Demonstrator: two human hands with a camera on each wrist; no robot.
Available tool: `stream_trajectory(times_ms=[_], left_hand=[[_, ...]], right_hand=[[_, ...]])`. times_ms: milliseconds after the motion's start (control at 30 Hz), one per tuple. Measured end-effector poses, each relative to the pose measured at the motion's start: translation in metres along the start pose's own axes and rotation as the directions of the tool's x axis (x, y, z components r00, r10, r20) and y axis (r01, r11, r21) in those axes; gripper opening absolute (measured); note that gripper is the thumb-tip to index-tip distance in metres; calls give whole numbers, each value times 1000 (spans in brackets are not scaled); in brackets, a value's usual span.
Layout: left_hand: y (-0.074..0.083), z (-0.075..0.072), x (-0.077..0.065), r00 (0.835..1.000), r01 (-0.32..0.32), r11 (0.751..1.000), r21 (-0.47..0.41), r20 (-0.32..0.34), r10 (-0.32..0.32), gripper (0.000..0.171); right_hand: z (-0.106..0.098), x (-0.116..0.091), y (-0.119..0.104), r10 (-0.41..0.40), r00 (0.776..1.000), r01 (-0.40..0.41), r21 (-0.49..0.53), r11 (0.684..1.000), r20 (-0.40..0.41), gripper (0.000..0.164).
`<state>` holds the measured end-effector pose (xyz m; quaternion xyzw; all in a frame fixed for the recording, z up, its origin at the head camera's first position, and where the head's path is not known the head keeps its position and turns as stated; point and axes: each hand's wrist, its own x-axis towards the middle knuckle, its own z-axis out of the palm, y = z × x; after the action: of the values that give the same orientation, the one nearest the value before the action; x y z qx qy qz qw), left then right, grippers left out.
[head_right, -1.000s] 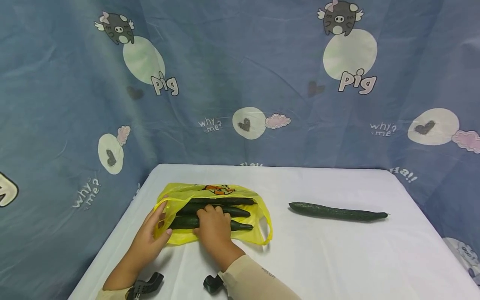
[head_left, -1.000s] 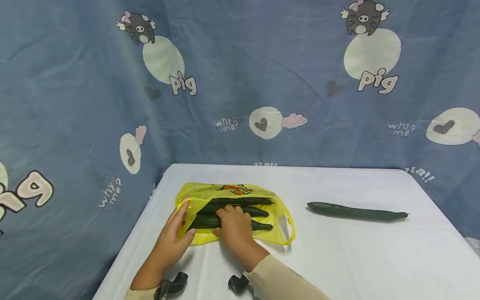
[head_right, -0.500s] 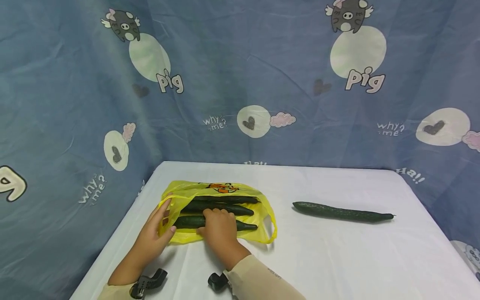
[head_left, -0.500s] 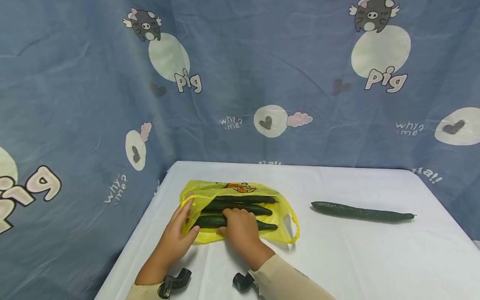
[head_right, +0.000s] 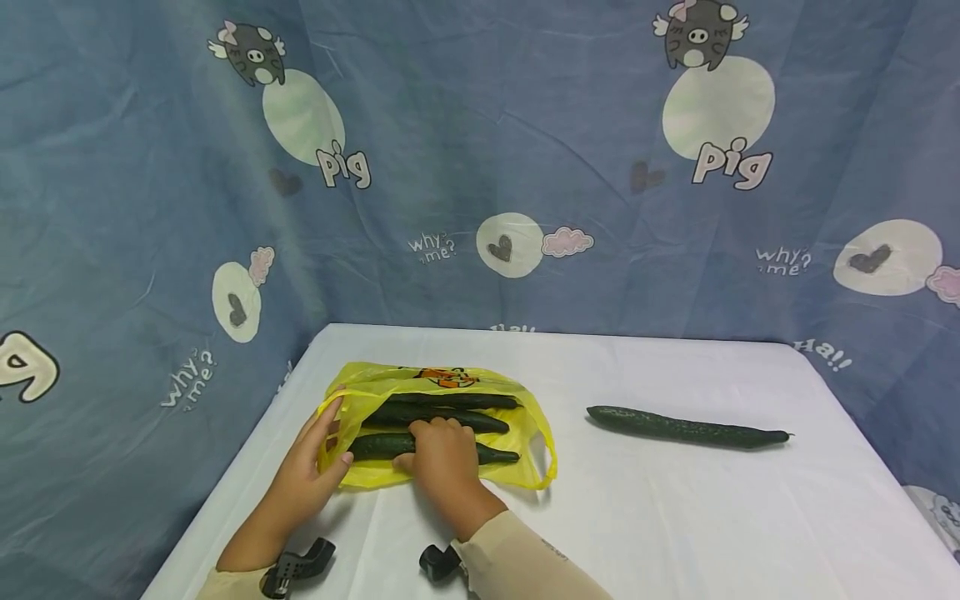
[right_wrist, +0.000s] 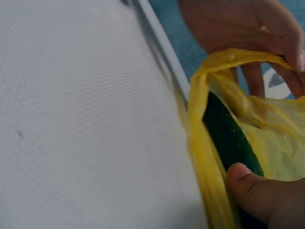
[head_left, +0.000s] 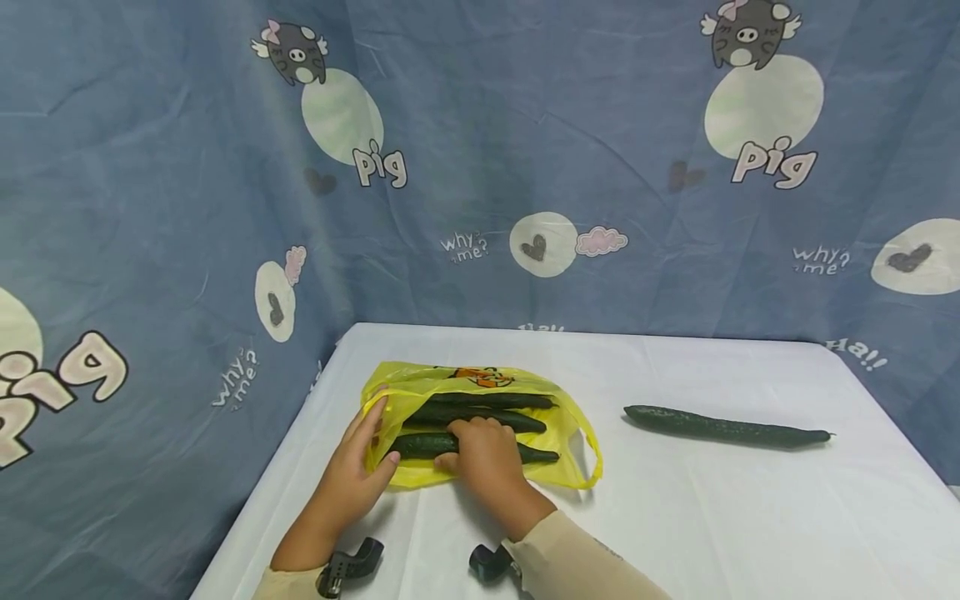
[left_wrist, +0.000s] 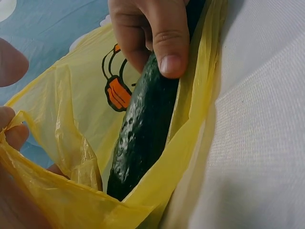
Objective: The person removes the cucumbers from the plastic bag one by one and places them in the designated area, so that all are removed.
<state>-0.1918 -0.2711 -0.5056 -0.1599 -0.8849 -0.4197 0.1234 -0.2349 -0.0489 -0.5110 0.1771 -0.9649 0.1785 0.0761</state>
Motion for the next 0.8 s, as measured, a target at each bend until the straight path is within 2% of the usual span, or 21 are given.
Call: stream_trajectory(times_ms=[233, 367, 800], left_hand=[[-1, 0, 1, 1000, -19, 1000, -1, -15, 19, 88], [0, 0, 0, 1000, -5, 1000, 5, -20, 5, 87], [1, -5, -1, 999, 16, 997, 70, -38, -14, 85]], right_hand=[[-11, -2, 2, -41, 999, 40, -20, 999, -32, 50], [-17, -4, 1, -53, 998, 51, -34, 998, -39, 47], [-44, -14, 6, -33, 999, 34, -13, 999, 39, 52]])
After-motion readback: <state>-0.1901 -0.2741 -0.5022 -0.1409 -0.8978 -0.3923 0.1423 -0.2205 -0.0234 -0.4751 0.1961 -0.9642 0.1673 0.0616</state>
